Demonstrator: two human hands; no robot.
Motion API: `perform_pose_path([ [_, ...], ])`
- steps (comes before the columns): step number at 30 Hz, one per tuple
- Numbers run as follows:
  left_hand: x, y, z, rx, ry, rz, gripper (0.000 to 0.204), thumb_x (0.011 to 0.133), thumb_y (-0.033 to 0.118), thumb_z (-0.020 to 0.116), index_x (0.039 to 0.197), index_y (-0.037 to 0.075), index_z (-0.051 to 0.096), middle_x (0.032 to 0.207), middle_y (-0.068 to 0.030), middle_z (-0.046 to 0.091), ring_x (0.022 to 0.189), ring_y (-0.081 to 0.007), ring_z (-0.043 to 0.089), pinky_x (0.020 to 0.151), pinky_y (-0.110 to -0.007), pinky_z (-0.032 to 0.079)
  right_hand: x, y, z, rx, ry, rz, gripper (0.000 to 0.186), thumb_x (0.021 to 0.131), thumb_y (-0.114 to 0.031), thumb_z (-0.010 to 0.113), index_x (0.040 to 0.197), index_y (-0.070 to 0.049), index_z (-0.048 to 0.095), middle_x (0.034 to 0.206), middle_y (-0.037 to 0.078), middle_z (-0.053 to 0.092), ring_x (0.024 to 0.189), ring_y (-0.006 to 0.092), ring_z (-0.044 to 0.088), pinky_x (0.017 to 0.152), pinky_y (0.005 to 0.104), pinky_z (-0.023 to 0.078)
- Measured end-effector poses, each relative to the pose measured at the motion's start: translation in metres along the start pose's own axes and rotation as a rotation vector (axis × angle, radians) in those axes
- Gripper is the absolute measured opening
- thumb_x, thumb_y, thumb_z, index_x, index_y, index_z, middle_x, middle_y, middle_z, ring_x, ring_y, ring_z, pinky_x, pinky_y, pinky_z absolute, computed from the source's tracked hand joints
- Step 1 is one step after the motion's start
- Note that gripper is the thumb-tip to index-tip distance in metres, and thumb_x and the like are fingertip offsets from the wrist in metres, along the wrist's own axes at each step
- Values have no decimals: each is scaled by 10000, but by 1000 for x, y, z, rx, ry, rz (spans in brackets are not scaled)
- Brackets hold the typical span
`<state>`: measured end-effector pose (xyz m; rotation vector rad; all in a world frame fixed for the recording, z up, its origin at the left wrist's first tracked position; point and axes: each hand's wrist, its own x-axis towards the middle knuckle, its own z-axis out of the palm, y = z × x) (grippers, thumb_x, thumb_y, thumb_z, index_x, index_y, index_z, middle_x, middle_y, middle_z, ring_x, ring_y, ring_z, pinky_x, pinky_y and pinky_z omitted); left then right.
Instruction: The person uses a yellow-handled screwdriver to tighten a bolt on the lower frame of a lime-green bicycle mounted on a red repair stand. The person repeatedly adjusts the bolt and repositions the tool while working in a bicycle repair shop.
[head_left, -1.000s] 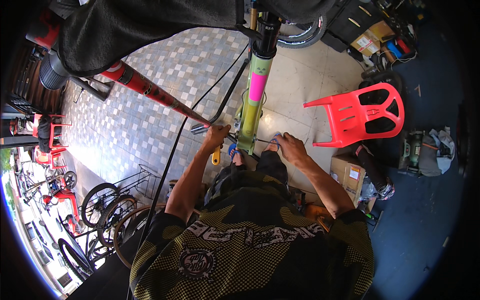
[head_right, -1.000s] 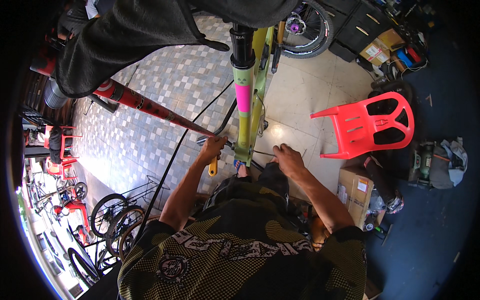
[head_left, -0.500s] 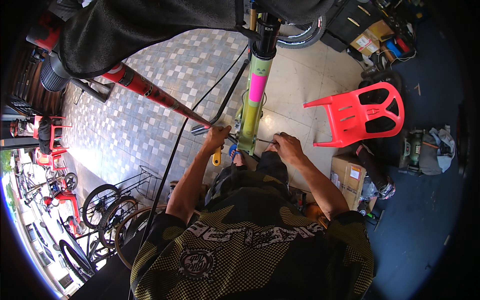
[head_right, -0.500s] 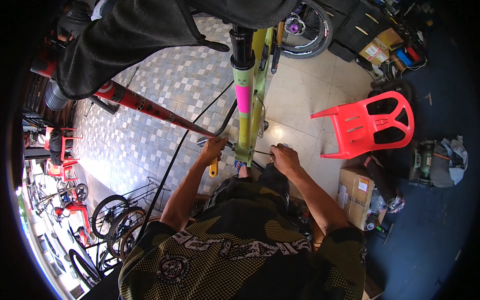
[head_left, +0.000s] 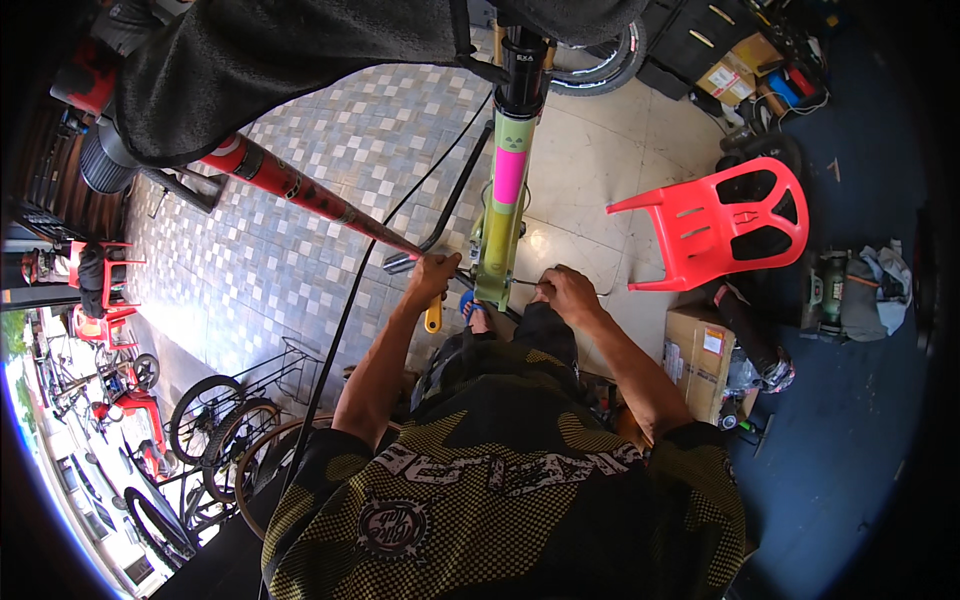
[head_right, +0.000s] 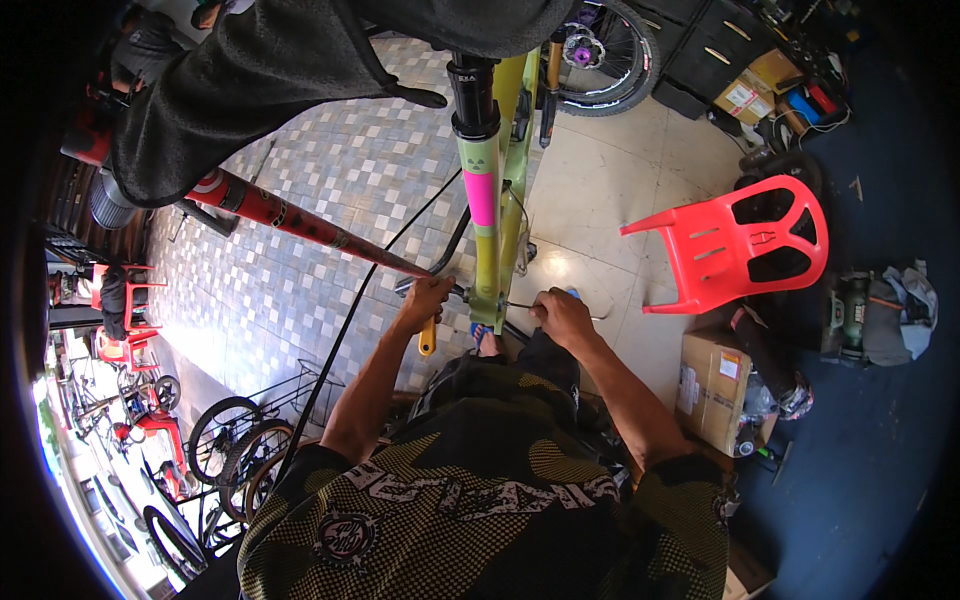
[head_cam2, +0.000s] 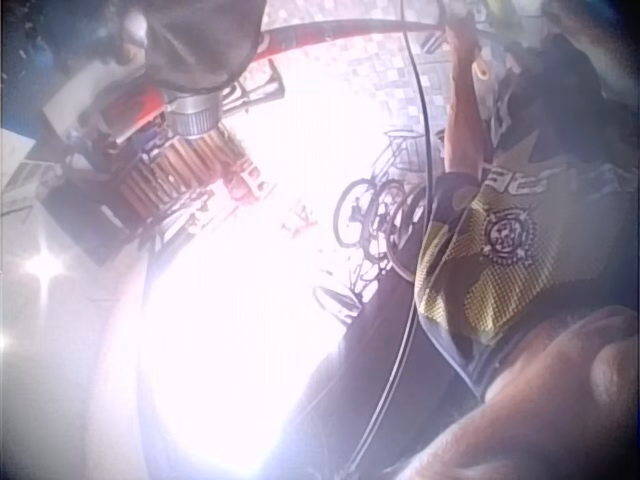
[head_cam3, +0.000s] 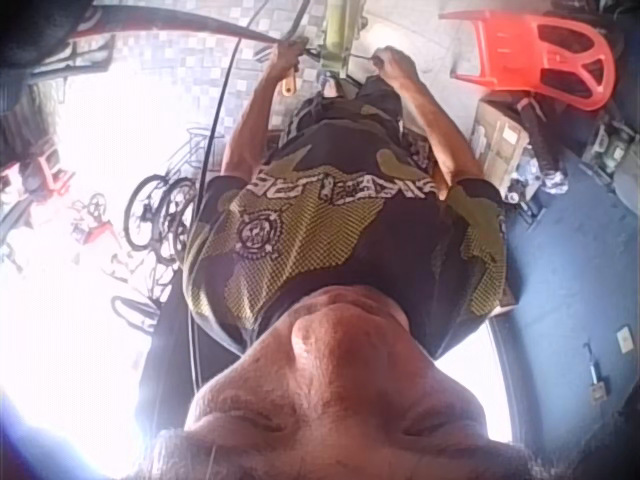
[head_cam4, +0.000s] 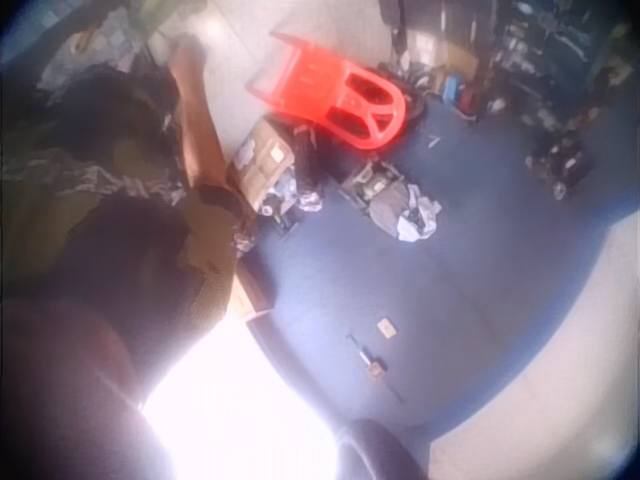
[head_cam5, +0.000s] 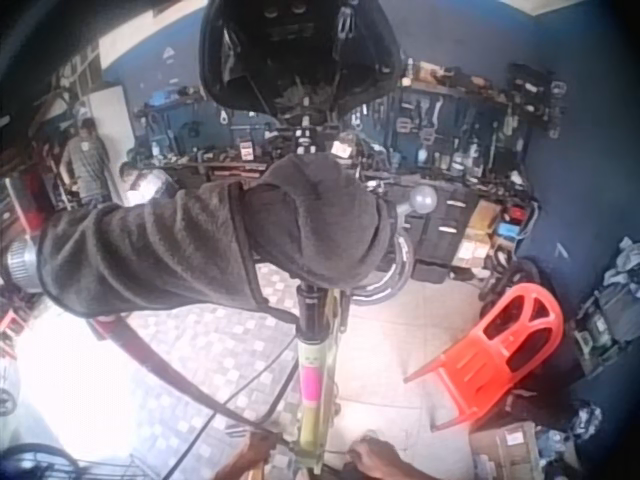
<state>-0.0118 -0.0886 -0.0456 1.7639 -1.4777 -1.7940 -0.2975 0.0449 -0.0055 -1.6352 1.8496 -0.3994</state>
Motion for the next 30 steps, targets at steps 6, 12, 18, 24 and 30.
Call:
perform_pose_path([
  [6,-6,9,3,3,4,1,516,961,458,679,740,-5,625,578,-46,538,447,-154,522,431,-341,438,2,-7,-3,0,-13,42,204,899,-245,732,981,-65,679,980,154,632,898,361,666,774,473,536],
  [12,-4,7,4,22,4,4,514,966,462,674,741,3,617,583,-42,530,447,-149,511,433,-337,441,8,31,32,47,1,-95,187,878,-209,760,909,-38,692,961,180,605,908,366,654,766,479,531],
  [18,-4,1,2,-2,5,-29,518,962,474,672,746,6,619,575,-37,517,459,-152,520,436,-340,445,6,-15,-1,-8,12,22,149,873,-181,756,888,-45,698,968,169,598,897,349,662,762,464,544],
  [24,-3,2,4,-19,0,-37,511,961,464,678,757,-2,625,596,-45,537,464,-152,524,435,-338,444,4,-12,10,0,89,49,192,868,-219,773,886,-42,698,965,166,594,862,356,669,741,460,550],
  [30,-2,6,4,-9,-23,-14,512,963,457,682,755,-7,622,606,-49,546,467,-150,524,430,-339,433,10,16,32,-10,61,-88,175,892,-213,745,884,-42,710,945,159,588,862,358,668,720,476,549],
])
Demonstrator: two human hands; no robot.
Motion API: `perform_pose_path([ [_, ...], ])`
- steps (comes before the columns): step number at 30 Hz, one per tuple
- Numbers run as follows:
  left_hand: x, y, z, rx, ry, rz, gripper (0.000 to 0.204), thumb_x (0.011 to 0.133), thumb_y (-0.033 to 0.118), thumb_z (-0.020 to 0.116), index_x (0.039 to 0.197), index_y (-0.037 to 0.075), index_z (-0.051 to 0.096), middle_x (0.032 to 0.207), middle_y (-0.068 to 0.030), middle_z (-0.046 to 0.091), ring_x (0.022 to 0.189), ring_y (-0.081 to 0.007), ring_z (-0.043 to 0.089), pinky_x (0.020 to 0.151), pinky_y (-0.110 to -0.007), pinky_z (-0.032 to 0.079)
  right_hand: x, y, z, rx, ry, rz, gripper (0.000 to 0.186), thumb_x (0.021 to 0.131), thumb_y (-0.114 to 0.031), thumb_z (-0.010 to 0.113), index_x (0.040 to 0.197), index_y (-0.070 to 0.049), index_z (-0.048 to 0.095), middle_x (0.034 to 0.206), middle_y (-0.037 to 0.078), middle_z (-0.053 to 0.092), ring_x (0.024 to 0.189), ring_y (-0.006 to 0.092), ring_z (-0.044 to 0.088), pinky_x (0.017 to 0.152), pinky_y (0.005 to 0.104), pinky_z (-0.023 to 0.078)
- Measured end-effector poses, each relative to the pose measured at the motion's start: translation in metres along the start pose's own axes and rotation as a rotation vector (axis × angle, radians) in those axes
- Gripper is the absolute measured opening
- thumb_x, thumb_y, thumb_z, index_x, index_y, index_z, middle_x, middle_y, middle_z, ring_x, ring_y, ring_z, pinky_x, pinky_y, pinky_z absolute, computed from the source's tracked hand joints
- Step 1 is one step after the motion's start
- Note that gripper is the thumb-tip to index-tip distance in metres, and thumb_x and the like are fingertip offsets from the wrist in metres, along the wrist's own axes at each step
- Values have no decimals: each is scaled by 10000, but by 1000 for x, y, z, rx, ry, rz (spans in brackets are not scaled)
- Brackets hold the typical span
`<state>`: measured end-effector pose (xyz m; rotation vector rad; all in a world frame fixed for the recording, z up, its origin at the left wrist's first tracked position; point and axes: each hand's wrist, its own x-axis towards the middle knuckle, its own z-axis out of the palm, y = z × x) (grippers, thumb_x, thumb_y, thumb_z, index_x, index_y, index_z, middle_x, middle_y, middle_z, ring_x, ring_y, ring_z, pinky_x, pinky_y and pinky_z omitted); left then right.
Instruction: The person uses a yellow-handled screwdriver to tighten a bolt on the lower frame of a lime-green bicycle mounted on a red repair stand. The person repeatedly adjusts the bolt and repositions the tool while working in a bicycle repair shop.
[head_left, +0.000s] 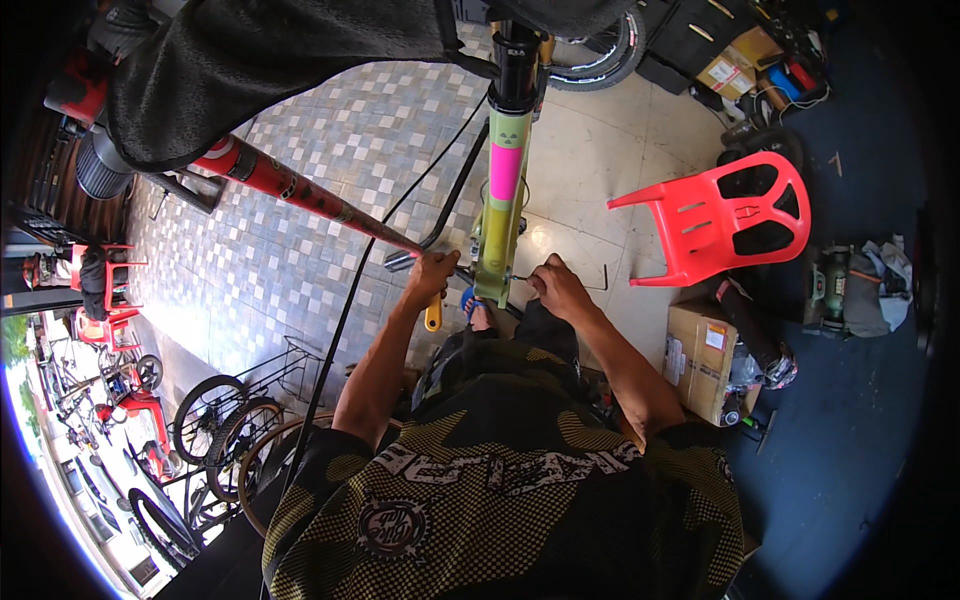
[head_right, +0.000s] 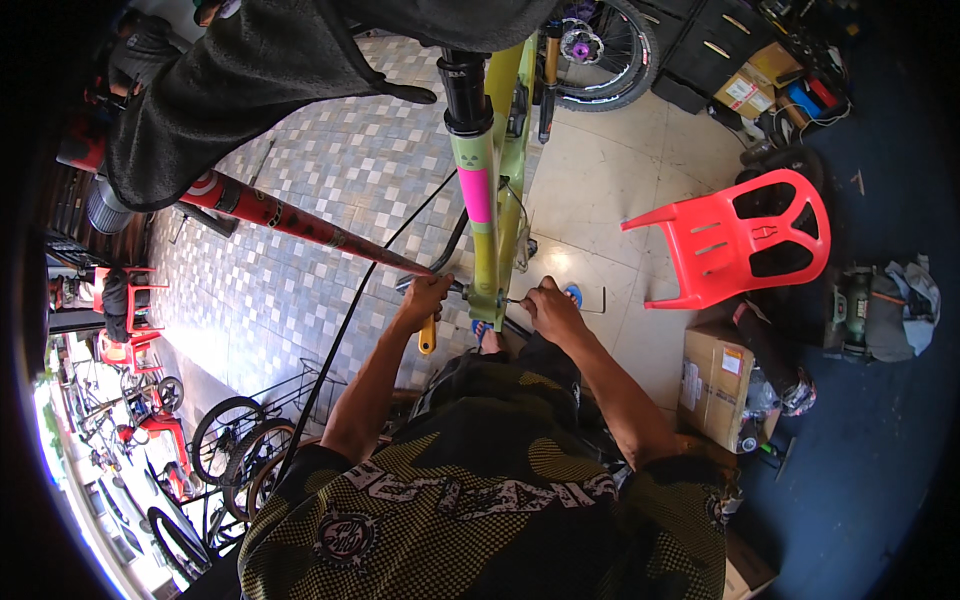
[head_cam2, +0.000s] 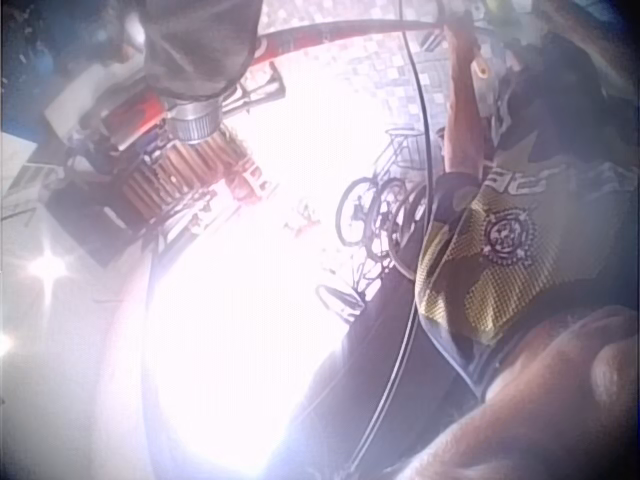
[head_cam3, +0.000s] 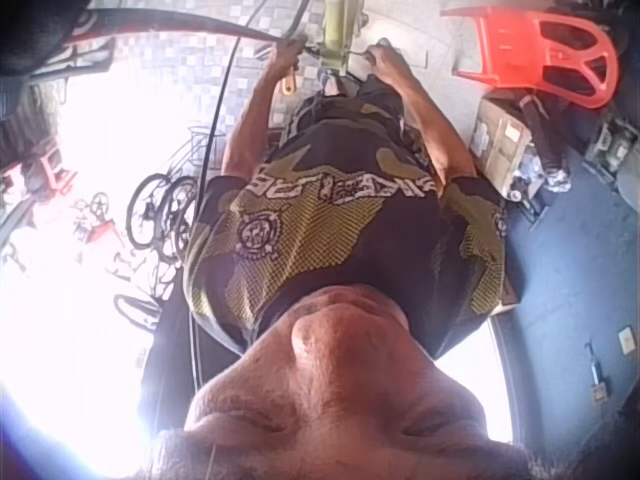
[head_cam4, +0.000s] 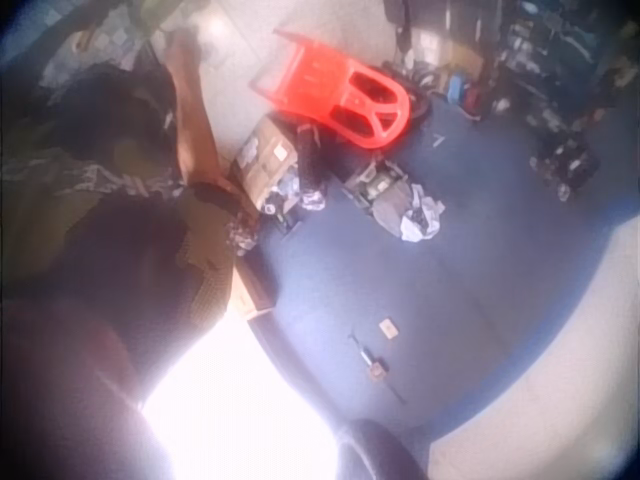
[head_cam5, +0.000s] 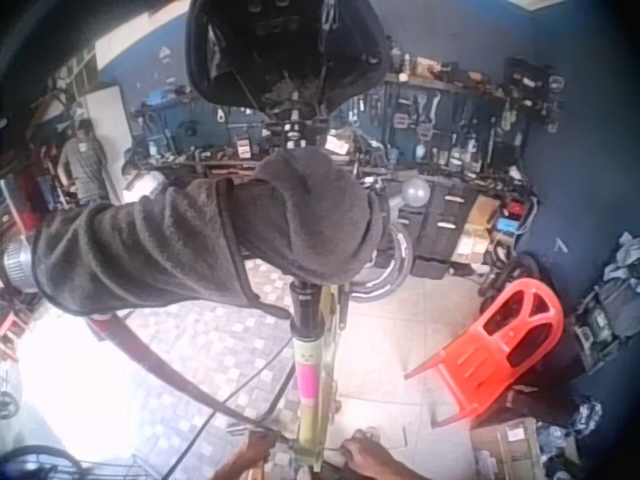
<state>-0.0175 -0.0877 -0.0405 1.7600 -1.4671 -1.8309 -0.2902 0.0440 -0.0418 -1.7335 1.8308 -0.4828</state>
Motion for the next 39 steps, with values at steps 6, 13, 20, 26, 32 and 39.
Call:
perform_pose_path([
  [6,0,-9,-4,-30,16,-4,511,963,452,682,736,-1,615,582,-40,534,459,-147,518,435,-337,431,4,-38,-28,-48,-30,54,173,874,-177,754,904,-44,647,957,122,589,855,350,670,710,479,549],
  [13,-1,-3,-1,-34,18,-9,505,961,456,680,733,9,617,584,-40,531,468,-144,516,441,-340,428,1,-28,-16,57,48,-19,161,895,-168,735,901,-34,646,948,149,582,916,348,652,768,462,541],
  [20,-1,-4,-1,-8,30,4,506,959,452,685,725,10,610,588,-40,532,474,-142,514,450,-337,425,5,-24,-14,5,-8,-70,127,906,-159,712,894,-38,675,967,149,583,895,349,655,759,458,542],
  [26,-2,-4,-3,-13,19,-6,512,960,453,685,727,4,604,590,-41,532,472,-145,509,445,-339,438,4,-38,-18,-30,29,7,161,858,-135,744,921,-80,606,982,138,579,852,356,669,706,483,545],
  [32,-3,-2,-2,-9,16,-3,509,965,455,675,748,0,607,594,-52,534,462,-154,520,439,-344,446,3,-30,-6,1,71,37,212,848,-128,750,970,-90,581,1003,133,583,854,373,674,691,493,544],
  [39,1,-6,-2,14,15,11,522,968,461,665,732,-1,606,570,-50,525,463,-155,536,438,-342,437,5,-5,1,175,-19,228,283,926,-348,719,972,-69,726,858,147,723,699,317,687,650,424,524],
])
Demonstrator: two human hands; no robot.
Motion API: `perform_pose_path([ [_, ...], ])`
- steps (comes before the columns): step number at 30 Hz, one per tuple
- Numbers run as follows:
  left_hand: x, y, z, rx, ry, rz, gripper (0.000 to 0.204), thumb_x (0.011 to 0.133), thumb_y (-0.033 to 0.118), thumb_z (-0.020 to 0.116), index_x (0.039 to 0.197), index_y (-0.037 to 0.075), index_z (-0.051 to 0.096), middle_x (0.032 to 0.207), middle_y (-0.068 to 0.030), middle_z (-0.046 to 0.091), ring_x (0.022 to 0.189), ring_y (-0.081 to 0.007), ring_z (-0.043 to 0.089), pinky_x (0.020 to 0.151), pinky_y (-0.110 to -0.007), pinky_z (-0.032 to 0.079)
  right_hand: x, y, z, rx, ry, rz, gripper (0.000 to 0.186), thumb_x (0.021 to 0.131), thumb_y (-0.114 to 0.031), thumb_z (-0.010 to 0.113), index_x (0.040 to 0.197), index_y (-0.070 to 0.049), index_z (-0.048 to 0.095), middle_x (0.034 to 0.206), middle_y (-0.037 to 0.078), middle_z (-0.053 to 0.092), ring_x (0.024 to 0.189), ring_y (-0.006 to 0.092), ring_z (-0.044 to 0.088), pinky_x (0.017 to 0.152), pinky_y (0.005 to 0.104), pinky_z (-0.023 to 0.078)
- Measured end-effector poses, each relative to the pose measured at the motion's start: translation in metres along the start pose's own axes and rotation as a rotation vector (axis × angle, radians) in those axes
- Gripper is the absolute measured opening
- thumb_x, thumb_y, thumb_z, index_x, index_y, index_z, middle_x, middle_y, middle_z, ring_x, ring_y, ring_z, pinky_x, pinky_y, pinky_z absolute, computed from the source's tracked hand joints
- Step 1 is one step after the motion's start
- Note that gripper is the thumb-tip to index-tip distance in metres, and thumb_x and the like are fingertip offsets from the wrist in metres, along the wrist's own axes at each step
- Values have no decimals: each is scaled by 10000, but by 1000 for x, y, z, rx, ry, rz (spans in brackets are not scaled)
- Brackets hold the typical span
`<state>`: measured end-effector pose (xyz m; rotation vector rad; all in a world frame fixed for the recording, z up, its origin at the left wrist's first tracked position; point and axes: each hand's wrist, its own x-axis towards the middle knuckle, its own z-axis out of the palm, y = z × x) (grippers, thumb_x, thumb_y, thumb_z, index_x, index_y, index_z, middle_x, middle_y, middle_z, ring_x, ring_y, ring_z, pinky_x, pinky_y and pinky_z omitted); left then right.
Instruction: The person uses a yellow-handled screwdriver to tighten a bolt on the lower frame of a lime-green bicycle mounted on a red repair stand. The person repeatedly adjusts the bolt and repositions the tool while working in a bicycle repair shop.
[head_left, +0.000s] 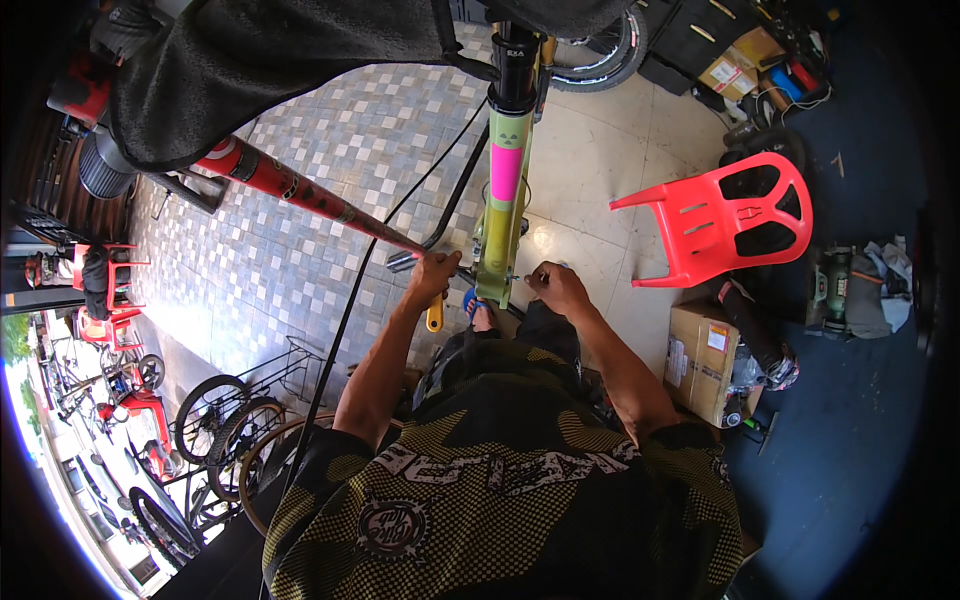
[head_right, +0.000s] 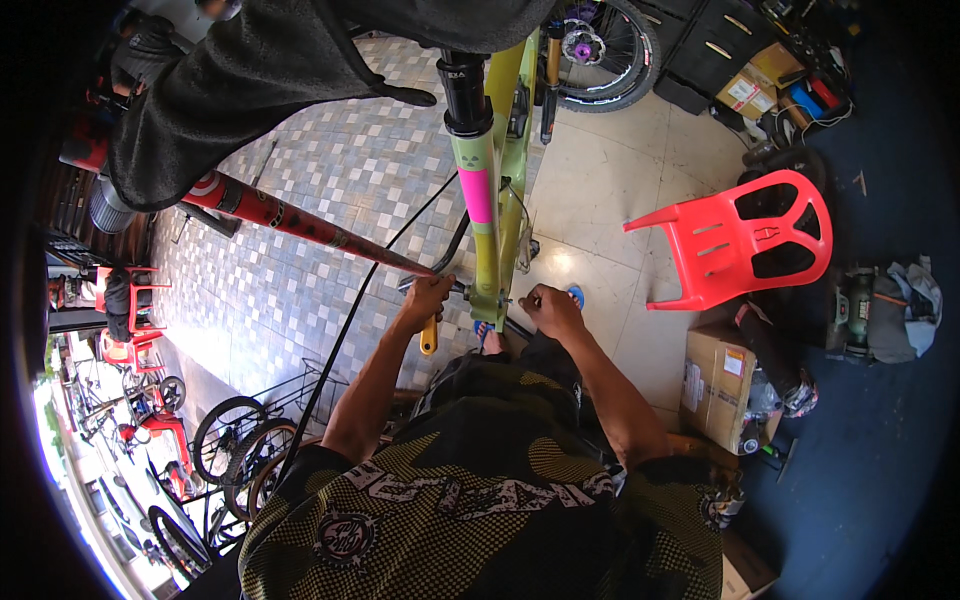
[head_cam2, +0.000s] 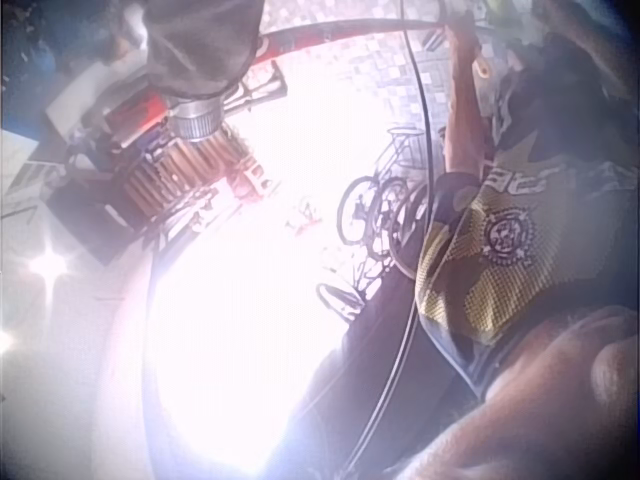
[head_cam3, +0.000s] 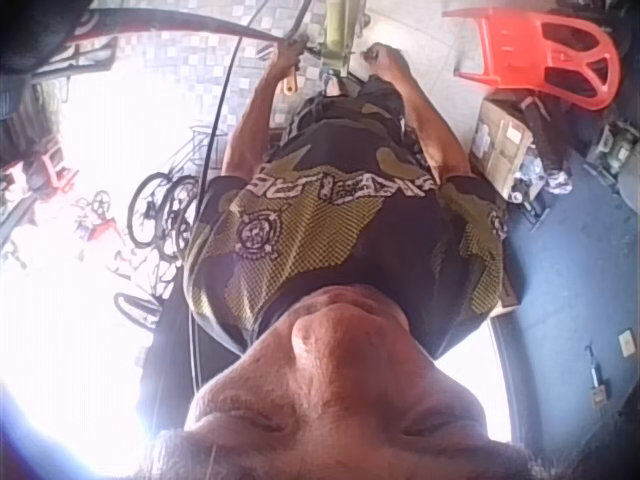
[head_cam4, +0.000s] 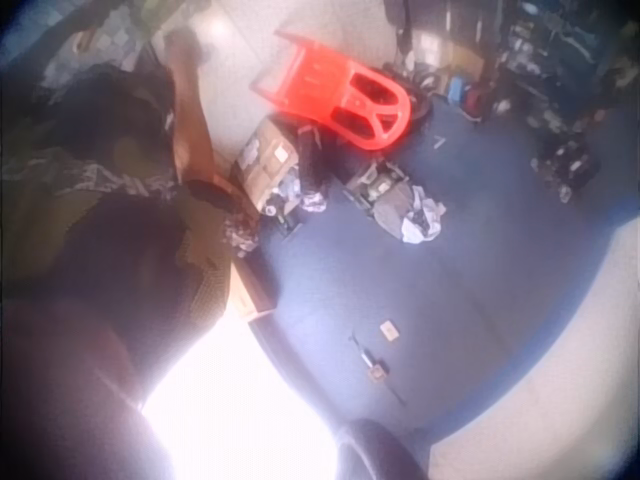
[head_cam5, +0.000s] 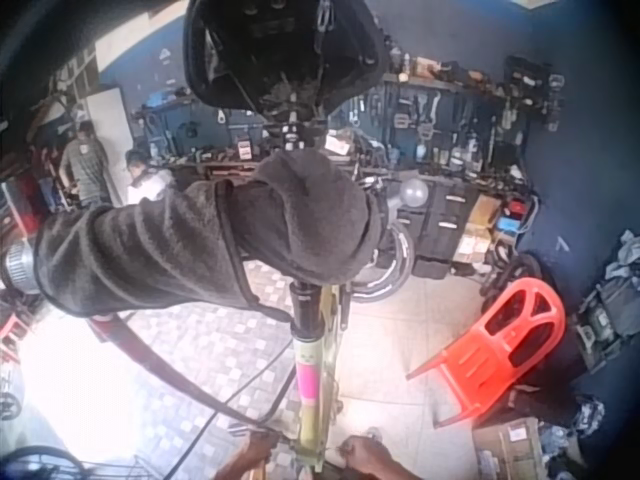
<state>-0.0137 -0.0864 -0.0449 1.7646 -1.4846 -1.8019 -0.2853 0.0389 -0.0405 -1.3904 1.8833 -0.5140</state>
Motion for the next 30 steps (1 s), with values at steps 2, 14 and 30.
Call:
perform_pose_path([
  [2,0,1,1,0,-1,4,524,968,460,666,726,0,606,563,-48,523,466,-154,541,437,-343,434,10,3,1,261,-181,195,316,953,-342,690,1003,-34,735,856,96,729,778,219,673,698,368,521],
  [14,-3,1,-2,15,-9,-5,471,971,442,682,768,26,599,659,-21,525,508,-120,495,450,-322,431,4,-15,14,722,-215,138,222,945,-247,692,994,-32,714,903,11,679,870,87,611,671,270,456],
  [30,-1,4,-3,31,-27,-39,462,974,449,683,797,30,599,706,-15,529,524,-113,485,452,-314,442,8,-7,23,709,-148,158,432,954,-450,671,1009,-28,744,832,19,682,602,87,483,465,272,306],
])
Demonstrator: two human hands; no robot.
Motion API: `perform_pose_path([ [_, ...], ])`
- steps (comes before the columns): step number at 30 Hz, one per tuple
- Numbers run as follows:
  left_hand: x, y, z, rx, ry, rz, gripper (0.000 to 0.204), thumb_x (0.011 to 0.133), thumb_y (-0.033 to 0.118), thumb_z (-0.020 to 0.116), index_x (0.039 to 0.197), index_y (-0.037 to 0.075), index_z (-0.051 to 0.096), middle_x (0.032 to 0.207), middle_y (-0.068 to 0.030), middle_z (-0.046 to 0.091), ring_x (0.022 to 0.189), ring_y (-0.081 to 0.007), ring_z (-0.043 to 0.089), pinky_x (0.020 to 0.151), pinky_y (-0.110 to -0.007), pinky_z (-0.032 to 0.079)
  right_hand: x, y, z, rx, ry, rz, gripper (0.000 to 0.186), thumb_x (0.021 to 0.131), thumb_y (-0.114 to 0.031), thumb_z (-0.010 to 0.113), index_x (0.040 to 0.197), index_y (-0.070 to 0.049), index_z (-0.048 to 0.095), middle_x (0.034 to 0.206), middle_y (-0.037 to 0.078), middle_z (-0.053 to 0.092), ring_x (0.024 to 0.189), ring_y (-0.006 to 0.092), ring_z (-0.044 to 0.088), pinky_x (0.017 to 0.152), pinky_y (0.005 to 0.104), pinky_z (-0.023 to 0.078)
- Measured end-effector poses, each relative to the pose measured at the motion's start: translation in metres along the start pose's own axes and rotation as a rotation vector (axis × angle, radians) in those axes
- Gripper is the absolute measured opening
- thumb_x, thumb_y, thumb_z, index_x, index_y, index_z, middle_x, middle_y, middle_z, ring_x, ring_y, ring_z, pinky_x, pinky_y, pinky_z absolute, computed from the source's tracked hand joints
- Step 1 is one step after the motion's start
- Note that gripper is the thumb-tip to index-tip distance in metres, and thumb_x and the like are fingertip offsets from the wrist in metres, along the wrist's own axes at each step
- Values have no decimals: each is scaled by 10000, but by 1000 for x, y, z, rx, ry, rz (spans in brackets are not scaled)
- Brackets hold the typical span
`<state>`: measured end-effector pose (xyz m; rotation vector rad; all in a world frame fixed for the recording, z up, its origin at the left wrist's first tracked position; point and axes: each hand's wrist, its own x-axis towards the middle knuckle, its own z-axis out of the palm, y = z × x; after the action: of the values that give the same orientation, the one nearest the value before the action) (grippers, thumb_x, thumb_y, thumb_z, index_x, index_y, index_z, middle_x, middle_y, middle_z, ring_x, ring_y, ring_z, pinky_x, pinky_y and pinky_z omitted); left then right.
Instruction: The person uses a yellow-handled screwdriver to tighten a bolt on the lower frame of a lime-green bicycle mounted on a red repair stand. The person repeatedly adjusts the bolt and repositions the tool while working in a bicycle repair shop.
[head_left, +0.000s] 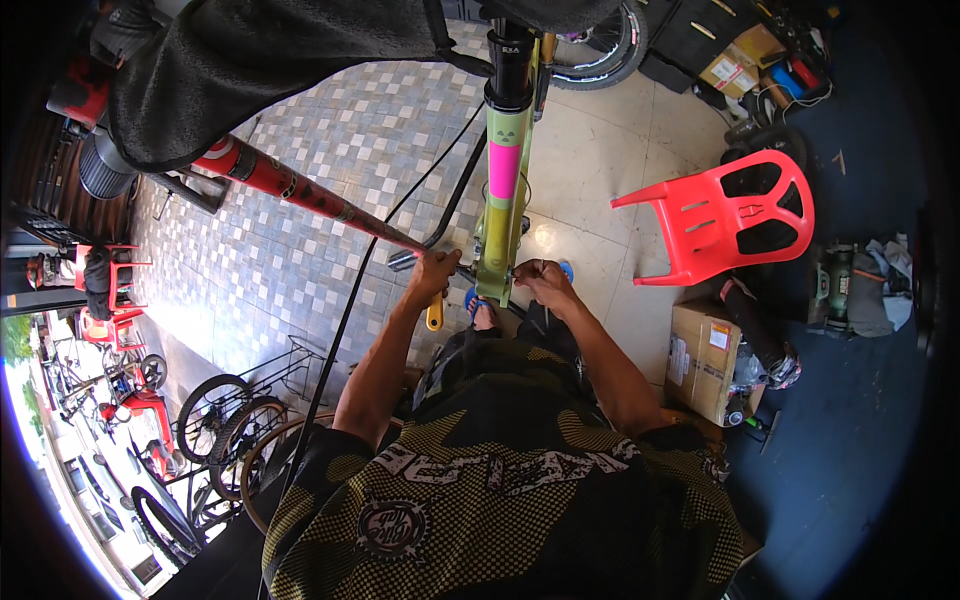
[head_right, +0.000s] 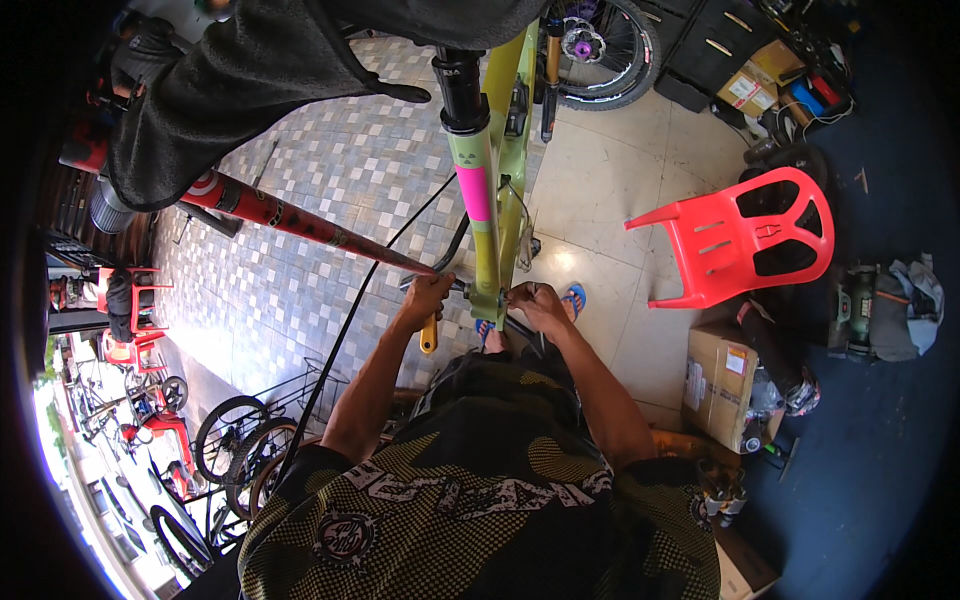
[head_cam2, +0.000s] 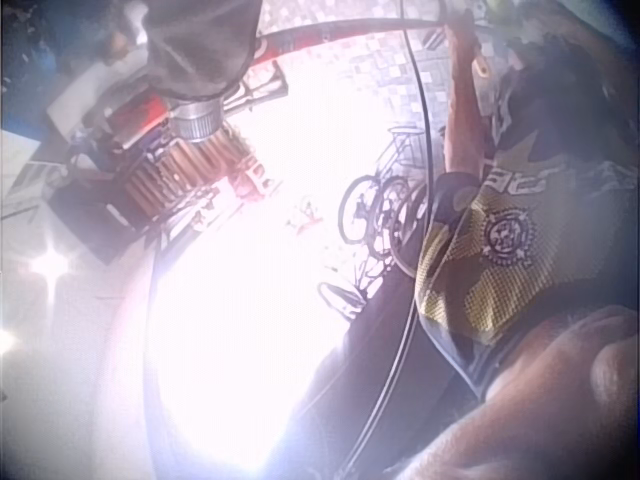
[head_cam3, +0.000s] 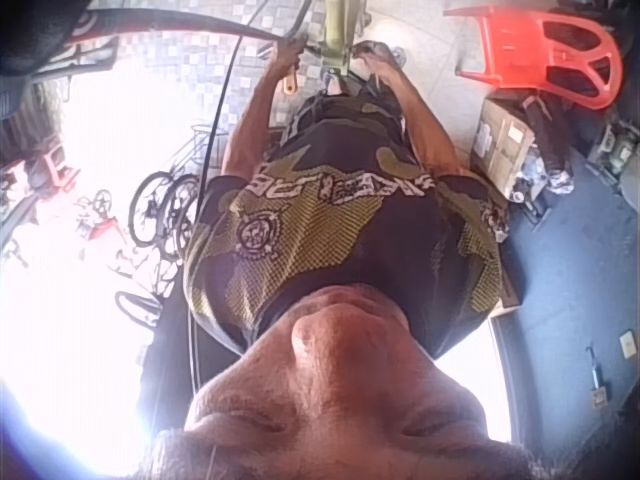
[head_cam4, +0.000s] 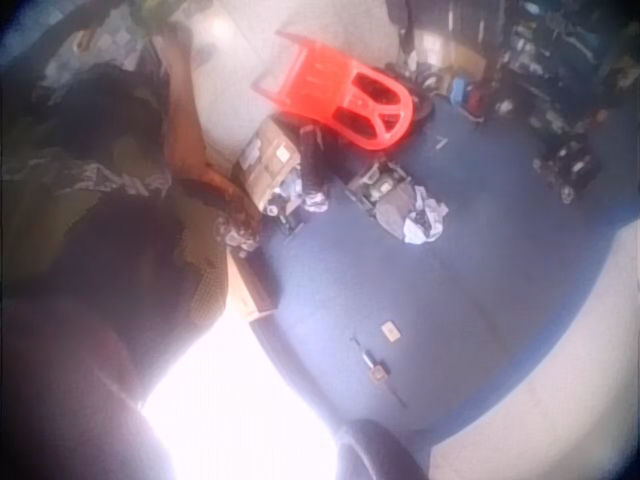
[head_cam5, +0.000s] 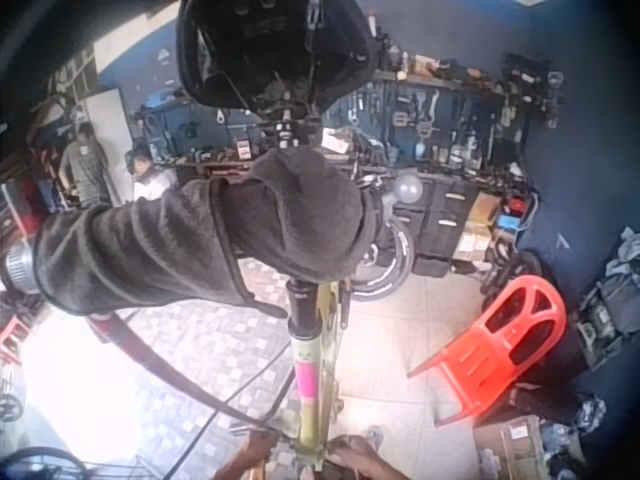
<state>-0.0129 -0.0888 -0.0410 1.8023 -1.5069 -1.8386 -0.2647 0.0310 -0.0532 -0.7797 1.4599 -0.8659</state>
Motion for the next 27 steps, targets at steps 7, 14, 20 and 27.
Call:
perform_pose_path([
  [7,0,-5,0,-18,6,-11,459,976,447,684,793,37,591,703,-16,528,516,-116,485,450,-318,441,-6,-25,0,-76,-62,209,389,969,-404,657,964,-22,732,825,22,677,676,105,516,511,295,355],
  [14,3,-9,3,-18,60,60,524,961,459,666,733,-11,627,563,-58,535,447,-167,546,442,-352,448,-1,7,6,-154,28,-147,319,983,-322,675,954,-8,716,874,40,692,780,92,578,712,272,476],
  [20,0,-10,0,-36,26,-7,468,972,447,675,786,23,608,665,-25,530,507,-131,506,452,-325,445,-11,-24,8,8,12,74,405,995,-409,645,930,-17,722,850,30,691,751,90,572,586,254,435],
  [27,2,-7,1,-45,0,-12,433,973,439,683,811,46,598,714,-2,522,542,-107,485,463,-308,440,-9,-16,0,-70,-56,69,328,965,-358,657,949,-39,732,836,12,669,739,91,566,520,257,379],
])
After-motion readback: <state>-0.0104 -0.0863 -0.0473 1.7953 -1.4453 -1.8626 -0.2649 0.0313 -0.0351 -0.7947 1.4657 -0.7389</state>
